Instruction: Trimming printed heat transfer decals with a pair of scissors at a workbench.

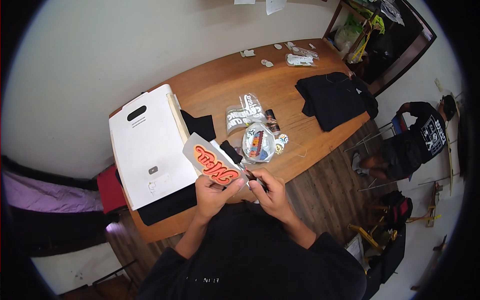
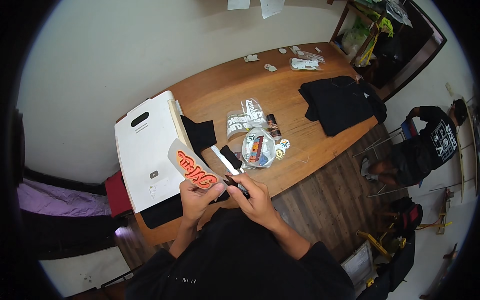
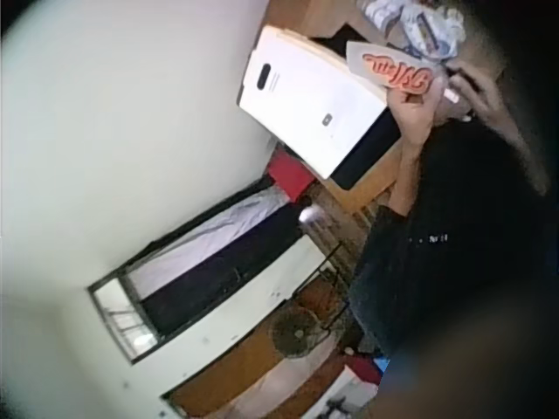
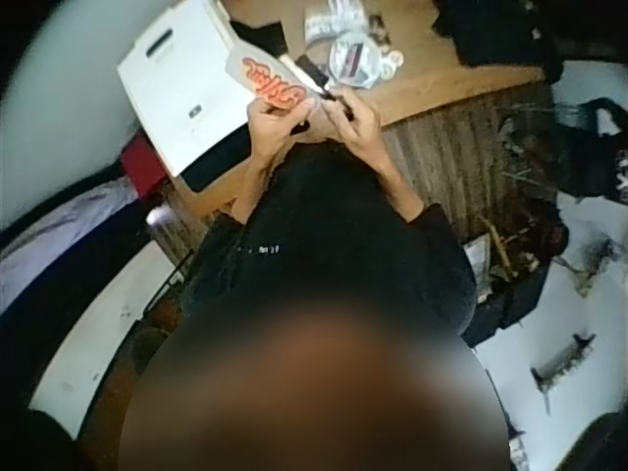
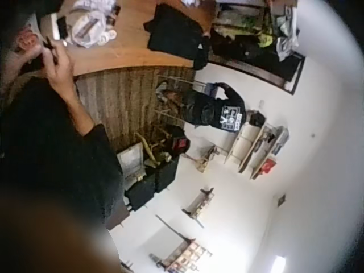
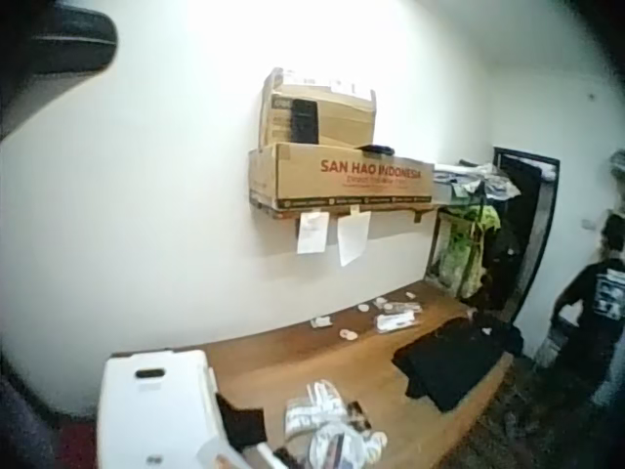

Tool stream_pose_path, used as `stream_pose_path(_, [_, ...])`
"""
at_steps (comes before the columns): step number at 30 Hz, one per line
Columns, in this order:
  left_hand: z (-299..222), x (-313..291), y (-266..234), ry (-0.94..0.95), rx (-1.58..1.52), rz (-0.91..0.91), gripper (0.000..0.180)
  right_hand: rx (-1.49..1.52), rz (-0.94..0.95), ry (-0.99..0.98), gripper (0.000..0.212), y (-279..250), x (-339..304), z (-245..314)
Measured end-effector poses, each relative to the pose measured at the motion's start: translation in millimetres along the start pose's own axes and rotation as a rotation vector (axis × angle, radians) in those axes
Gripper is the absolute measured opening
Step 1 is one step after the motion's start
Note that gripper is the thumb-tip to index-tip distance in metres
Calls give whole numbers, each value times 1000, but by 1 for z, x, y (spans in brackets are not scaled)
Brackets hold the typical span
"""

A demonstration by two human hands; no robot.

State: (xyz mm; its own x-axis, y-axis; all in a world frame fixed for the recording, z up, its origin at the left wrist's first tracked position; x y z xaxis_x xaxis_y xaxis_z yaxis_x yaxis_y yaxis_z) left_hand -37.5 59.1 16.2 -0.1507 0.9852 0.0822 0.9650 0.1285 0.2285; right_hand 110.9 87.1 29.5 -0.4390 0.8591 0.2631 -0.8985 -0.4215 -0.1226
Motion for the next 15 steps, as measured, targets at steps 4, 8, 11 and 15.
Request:
stream_pose_path(4, [-2, 1, 0, 15, -14, 22, 19, -47, -42, -62, 15, 1, 5, 2])
stream_pose_path(8, [-2, 2, 0, 35, -44, 7, 17, -35, -45, -86, 16, 2, 5, 3])
stream_pose_path(11, [-2, 2, 0, 31, -42, 12, 17, -37, -33, -70, 16, 2, 6, 5])
stream_pose_path(15, [-1, 2, 0, 31, -44, 1, 17, -29, -41, -44, 15, 3, 5, 0])
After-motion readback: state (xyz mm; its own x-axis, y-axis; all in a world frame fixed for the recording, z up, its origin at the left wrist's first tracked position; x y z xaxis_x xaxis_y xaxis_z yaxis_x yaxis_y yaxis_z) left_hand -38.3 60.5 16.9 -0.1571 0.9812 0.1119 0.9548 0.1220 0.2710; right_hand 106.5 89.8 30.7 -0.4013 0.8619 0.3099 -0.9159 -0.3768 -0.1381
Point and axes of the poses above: each hand's wrist, its own x-axis towards the middle knuckle, its own y-axis out of the palm, z = x × y, the point moved 5 cm from there along x, towards the middle knuckle, and after that the axes turned 5 degrees about x, right-handed, at the moved point
